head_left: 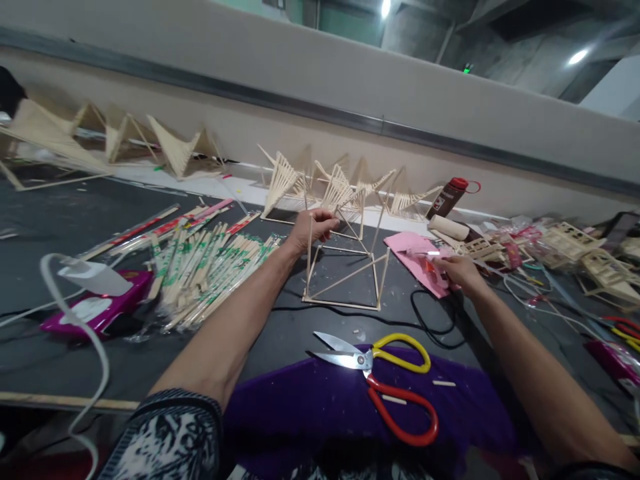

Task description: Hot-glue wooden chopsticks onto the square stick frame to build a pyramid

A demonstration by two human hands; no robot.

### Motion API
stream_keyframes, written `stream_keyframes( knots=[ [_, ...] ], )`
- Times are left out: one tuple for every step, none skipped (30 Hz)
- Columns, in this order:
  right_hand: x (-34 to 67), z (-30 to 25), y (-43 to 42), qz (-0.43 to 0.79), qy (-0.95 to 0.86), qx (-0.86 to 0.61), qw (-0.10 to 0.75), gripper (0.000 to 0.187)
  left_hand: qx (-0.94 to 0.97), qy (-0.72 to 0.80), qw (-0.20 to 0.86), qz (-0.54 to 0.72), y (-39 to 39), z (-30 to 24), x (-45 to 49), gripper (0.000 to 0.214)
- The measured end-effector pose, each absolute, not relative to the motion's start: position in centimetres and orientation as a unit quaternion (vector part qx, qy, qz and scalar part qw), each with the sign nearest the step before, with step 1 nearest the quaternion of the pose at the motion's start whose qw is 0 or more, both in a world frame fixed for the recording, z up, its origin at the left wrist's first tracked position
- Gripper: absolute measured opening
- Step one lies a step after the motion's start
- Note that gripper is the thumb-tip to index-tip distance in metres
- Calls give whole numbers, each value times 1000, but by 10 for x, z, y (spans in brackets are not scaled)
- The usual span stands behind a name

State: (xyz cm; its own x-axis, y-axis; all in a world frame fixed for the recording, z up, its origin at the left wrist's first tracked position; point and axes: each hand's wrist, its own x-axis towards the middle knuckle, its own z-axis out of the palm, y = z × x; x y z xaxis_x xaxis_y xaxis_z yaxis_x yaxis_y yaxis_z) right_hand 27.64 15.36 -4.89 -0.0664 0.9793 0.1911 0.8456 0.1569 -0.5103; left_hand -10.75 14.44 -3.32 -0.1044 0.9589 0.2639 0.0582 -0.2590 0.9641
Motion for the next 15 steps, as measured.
stream_keyframes(
  knots=[
    [277, -46, 153, 90, -704, -682, 177, 46, 544, 467, 390, 578, 144, -33, -108, 24],
    [275, -41, 150, 36, -690, -713, 119, 48, 545, 466, 390, 578, 145, -33, -108, 25],
    [272, -36, 146, -6, -680, -727, 91, 48, 546, 465, 390, 578, 145, -34, -109, 25],
    [267, -30, 141, -42, -681, -726, 89, 46, 547, 465, 390, 577, 145, -34, -109, 25],
    [259, -24, 135, -89, -693, -708, 102, 44, 549, 463, 390, 576, 145, -34, -110, 25],
    [250, -18, 128, -126, -715, -676, 124, 42, 551, 462, 390, 575, 146, -35, -110, 25],
    [239, -11, 122, -141, -750, -628, 156, 39, 552, 460, 389, 576, 146, -35, -110, 26],
    [228, -5, 116, -135, -778, -580, 201, 37, 553, 459, 389, 577, 146, -35, -110, 26],
    [216, 1, 111, -107, -799, -538, 247, 35, 554, 458, 387, 578, 147, -35, -110, 26],
    [206, 6, 108, -63, -812, -504, 287, 32, 554, 458, 386, 578, 147, -36, -110, 26],
    [196, 10, 106, -12, -818, -479, 318, 30, 554, 458, 386, 579, 147, -36, -110, 26],
    [188, 12, 106, 42, -820, -460, 339, 29, 554, 459, 385, 579, 147, -36, -110, 25],
    [181, 13, 107, 96, -822, -443, 345, 28, 554, 460, 383, 579, 147, -36, -110, 25],
    [175, 12, 110, 142, -824, -427, 343, 27, 554, 460, 382, 579, 147, -36, -110, 25],
    [170, 9, 114, 181, -828, -411, 336, 26, 554, 461, 382, 578, 147, -36, -111, 25]
  ],
)
